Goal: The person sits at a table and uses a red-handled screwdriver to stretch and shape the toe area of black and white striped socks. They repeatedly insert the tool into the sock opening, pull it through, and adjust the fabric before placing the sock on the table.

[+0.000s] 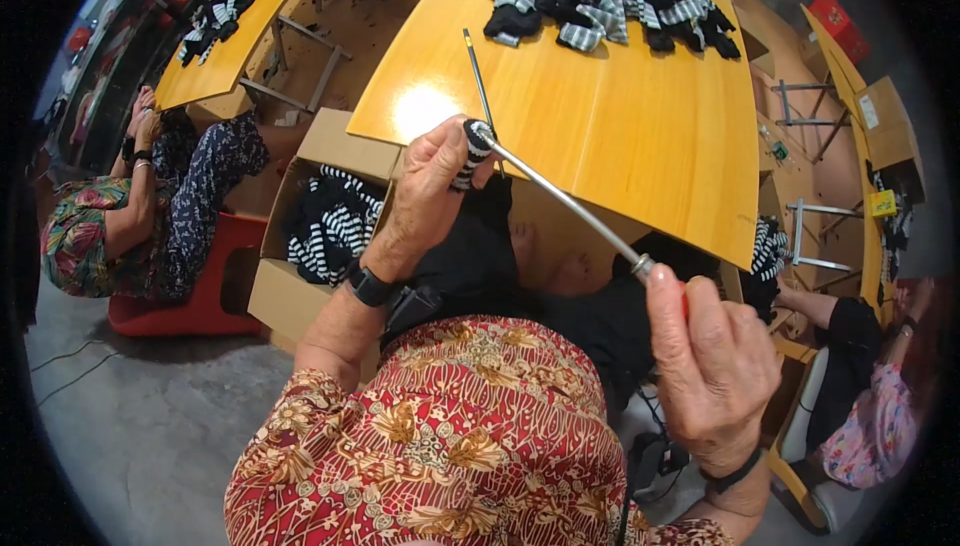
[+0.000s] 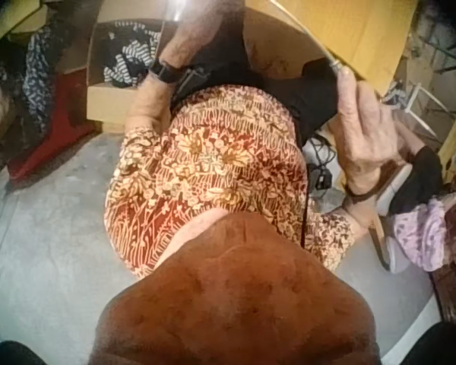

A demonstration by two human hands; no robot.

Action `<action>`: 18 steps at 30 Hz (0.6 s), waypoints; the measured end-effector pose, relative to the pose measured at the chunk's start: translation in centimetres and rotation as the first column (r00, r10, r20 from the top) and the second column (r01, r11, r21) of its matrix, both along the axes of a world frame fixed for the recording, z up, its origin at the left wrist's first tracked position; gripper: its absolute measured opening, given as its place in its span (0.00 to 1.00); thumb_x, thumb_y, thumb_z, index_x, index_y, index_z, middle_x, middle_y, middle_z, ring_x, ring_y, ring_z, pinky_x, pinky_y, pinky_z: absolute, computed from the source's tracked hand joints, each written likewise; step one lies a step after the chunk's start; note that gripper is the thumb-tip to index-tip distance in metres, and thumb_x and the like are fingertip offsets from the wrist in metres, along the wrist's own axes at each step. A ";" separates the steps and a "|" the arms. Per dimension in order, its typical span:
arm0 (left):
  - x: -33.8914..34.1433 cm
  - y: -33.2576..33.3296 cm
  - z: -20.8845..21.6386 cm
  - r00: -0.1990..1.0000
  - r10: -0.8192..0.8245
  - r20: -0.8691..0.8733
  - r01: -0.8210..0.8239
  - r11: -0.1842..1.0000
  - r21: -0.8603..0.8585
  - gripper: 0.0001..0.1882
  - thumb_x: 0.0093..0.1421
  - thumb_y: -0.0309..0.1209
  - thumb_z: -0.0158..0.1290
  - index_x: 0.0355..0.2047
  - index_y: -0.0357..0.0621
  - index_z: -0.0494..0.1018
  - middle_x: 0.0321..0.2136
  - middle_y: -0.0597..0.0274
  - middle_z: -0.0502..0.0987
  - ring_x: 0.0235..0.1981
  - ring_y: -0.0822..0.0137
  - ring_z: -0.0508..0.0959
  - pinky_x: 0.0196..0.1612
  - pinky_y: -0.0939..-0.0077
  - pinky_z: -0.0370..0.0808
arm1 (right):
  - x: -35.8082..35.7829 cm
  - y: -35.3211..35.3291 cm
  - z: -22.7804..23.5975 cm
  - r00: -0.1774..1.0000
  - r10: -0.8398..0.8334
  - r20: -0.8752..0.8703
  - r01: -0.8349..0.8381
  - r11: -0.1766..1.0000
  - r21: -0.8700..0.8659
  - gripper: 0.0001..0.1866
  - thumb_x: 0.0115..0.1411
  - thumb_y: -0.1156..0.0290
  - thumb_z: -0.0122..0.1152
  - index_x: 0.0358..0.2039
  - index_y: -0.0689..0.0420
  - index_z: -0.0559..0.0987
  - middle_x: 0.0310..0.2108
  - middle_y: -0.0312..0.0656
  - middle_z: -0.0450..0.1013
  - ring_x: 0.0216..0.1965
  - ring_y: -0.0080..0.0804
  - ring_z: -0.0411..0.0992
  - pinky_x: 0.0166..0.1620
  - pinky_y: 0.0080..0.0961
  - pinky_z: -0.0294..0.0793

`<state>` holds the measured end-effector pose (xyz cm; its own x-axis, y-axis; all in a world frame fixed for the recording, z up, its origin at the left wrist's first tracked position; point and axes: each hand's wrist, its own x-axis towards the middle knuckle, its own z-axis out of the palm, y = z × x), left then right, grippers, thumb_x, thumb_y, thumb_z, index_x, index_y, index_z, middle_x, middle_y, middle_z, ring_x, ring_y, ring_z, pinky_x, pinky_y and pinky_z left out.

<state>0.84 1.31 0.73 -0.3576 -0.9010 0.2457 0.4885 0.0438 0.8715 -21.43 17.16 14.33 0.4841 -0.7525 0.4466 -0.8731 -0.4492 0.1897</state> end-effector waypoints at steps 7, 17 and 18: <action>0.1 -0.5 0.2 0.972 -0.036 -0.231 0.065 0.990 0.121 0.20 0.69 0.45 0.43 0.37 0.39 0.74 0.24 0.68 0.73 0.24 0.80 0.66 0.28 0.84 0.64 | 1.9 -1.4 -6.1 0.726 -0.140 0.673 -0.035 0.970 0.240 0.22 0.49 0.85 0.63 0.48 0.62 0.77 0.35 0.45 0.74 0.31 0.34 0.74 0.35 0.23 0.73; 0.4 -0.1 0.2 0.977 -0.011 -0.215 0.048 0.984 0.171 0.17 0.69 0.43 0.44 0.36 0.41 0.72 0.24 0.69 0.70 0.23 0.79 0.64 0.27 0.84 0.63 | 1.3 -0.9 -7.1 0.610 -0.233 0.757 -0.103 0.924 0.368 0.22 0.51 0.84 0.62 0.49 0.61 0.78 0.35 0.43 0.74 0.32 0.29 0.73 0.36 0.20 0.71; 0.7 -0.3 -0.1 0.974 -0.032 -0.223 0.072 0.982 0.172 0.16 0.69 0.42 0.44 0.36 0.40 0.71 0.23 0.69 0.69 0.22 0.78 0.64 0.27 0.83 0.62 | 1.1 -0.8 -6.2 0.669 -0.217 0.711 -0.074 0.932 0.355 0.22 0.51 0.85 0.62 0.48 0.61 0.78 0.35 0.45 0.74 0.32 0.32 0.74 0.37 0.22 0.73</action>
<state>1.58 1.05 0.62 -0.3608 -0.9188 0.1603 0.6653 -0.1331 0.7347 -20.36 16.32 8.15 0.0491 -0.9360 0.3486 -0.6914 -0.2837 -0.6645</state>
